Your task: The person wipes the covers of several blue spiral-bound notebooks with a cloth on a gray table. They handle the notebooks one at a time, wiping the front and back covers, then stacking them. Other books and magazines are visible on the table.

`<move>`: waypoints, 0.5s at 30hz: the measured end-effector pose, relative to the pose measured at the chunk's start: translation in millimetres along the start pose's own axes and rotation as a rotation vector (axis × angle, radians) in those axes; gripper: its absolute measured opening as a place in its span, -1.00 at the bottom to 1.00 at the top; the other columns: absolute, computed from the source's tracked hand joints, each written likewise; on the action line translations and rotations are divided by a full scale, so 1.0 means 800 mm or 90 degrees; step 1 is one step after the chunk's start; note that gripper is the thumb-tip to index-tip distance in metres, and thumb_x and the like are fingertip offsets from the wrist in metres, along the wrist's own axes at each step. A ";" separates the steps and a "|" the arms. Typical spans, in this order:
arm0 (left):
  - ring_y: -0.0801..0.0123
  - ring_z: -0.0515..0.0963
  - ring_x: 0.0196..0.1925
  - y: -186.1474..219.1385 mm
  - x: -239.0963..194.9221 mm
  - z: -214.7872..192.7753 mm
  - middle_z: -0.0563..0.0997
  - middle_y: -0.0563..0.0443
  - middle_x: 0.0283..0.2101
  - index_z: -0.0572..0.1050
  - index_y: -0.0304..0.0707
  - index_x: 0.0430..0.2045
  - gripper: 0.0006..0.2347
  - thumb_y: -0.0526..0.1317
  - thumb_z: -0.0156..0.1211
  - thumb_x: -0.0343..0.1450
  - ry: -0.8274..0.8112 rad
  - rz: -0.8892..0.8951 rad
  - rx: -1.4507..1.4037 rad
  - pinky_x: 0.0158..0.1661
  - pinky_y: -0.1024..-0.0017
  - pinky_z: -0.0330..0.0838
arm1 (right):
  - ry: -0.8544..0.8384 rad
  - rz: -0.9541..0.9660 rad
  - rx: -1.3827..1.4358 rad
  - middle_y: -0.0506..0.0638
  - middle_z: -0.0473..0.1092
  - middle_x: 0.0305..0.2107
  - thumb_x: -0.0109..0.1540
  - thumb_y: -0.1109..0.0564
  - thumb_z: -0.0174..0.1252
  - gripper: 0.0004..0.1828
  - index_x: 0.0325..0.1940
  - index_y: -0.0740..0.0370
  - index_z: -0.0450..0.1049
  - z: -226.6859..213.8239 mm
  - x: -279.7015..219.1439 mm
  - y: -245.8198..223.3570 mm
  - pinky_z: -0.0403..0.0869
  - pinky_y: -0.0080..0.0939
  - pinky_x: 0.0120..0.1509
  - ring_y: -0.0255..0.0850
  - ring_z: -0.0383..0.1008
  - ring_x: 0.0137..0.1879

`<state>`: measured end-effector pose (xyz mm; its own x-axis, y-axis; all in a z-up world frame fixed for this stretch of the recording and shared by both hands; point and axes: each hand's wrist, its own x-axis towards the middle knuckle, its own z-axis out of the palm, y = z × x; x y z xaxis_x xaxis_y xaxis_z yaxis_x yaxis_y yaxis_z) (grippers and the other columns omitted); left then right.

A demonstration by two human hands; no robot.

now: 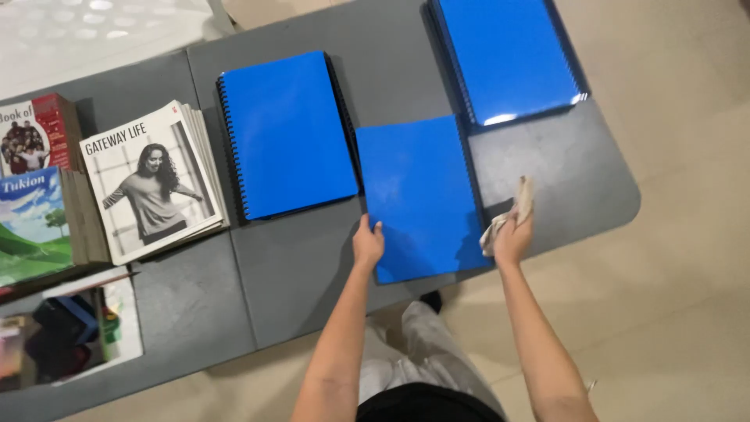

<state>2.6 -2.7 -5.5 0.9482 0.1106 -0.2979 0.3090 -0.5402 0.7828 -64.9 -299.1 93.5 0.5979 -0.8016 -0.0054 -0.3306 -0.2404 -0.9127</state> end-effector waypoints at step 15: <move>0.15 0.52 0.18 0.083 -0.052 0.029 0.52 -0.15 0.17 0.18 -0.15 0.36 -0.33 -0.43 0.27 0.30 -0.168 -0.093 -0.551 0.12 0.17 0.47 | -0.222 -0.311 -0.466 0.13 0.32 0.21 0.19 0.15 0.23 -0.28 0.46 -0.10 0.34 0.040 0.069 0.046 0.30 0.10 0.34 0.12 0.28 0.28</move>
<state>-18.4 -62.8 46.0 0.8804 -0.1227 -0.4582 0.4733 0.2904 0.8317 -20.9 -334.5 47.0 0.9369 -0.3406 0.0793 -0.2910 -0.8852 -0.3630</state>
